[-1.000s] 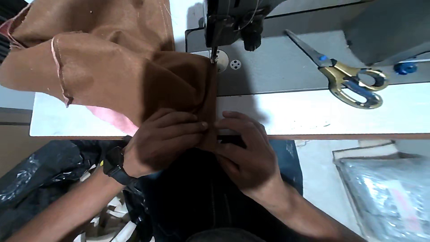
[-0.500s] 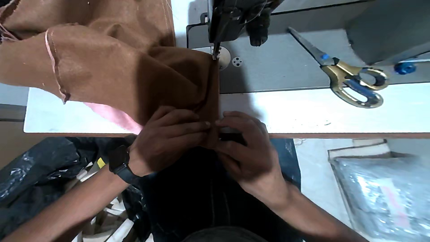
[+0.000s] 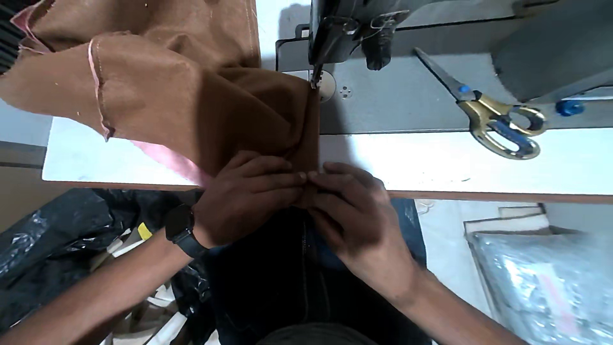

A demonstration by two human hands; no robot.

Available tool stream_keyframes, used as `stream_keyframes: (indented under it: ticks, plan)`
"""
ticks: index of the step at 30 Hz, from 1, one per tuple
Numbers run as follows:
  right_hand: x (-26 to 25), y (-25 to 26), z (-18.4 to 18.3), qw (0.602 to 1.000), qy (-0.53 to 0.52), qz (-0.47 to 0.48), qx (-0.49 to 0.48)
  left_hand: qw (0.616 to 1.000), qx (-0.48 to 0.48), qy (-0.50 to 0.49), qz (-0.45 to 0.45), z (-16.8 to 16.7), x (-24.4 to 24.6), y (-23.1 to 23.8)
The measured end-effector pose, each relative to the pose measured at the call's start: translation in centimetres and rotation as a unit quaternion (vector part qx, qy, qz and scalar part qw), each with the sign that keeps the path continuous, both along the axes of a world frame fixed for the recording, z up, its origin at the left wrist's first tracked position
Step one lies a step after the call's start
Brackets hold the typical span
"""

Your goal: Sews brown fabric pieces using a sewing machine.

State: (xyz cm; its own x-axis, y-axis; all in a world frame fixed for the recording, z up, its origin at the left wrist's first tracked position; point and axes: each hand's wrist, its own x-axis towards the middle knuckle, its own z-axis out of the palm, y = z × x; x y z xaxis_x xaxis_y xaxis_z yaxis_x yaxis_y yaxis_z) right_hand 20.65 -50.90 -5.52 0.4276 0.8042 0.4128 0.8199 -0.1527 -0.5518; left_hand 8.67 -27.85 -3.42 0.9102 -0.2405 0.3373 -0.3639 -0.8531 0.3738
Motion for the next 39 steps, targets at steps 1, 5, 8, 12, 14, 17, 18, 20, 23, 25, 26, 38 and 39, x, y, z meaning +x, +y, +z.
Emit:
stream_keyframes:
  ticks: [1,5,8,12,14,17,18,20,23,25,26,38,39]
  plan:
    - [0.0,0.0,0.2,1.0,-0.002,-0.002,-0.002,1.0,0.003,0.013,-0.008,0.3,0.0,0.0]
    - [0.1,0.1,0.0,1.0,-0.02,-0.003,0.0,0.999,-0.015,0.035,0.015,5.4,1.6,1.4]
    - [0.0,0.5,-1.0,0.999,-0.051,-0.009,0.004,0.991,0.031,0.007,0.133,9.6,6.7,4.7]
    - [0.4,0.9,-1.4,0.996,-0.065,0.002,0.056,0.953,0.099,0.246,0.146,8.2,14.4,9.8]
    - [0.5,1.1,-1.3,0.995,-0.054,0.009,0.079,0.945,0.09,0.297,0.106,7.3,16.2,11.5]
    - [0.2,1.2,-1.5,0.993,-0.051,-0.006,0.106,0.93,0.099,0.347,0.068,8.6,18.0,12.3]
    - [0.1,1.3,-1.6,0.992,-0.055,-0.011,0.111,0.926,0.107,0.354,0.068,9.0,18.6,12.4]
    - [-0.1,1.5,-1.8,0.991,-0.057,-0.015,0.123,0.924,0.119,0.353,0.083,9.1,19.2,12.6]
    - [-0.1,2.0,-1.8,0.989,-0.056,-0.028,0.133,0.94,0.13,0.291,0.121,9.0,18.0,12.4]
    - [0.1,2.0,-1.4,0.99,-0.053,-0.041,0.122,0.944,0.204,0.213,0.15,9.5,15.8,10.6]
    - [0.2,1.9,-1.2,0.991,-0.052,-0.044,0.119,0.944,0.237,0.175,0.149,9.7,14.3,9.2]
    - [-0.1,1.8,-2.1,0.991,-0.065,-0.053,0.104,0.976,0.133,0.098,0.141,1.7,6.5,2.0]
    - [-0.2,1.7,-2.1,0.992,-0.062,-0.05,0.101,0.973,0.141,0.107,0.151,1.8,6.1,1.6]
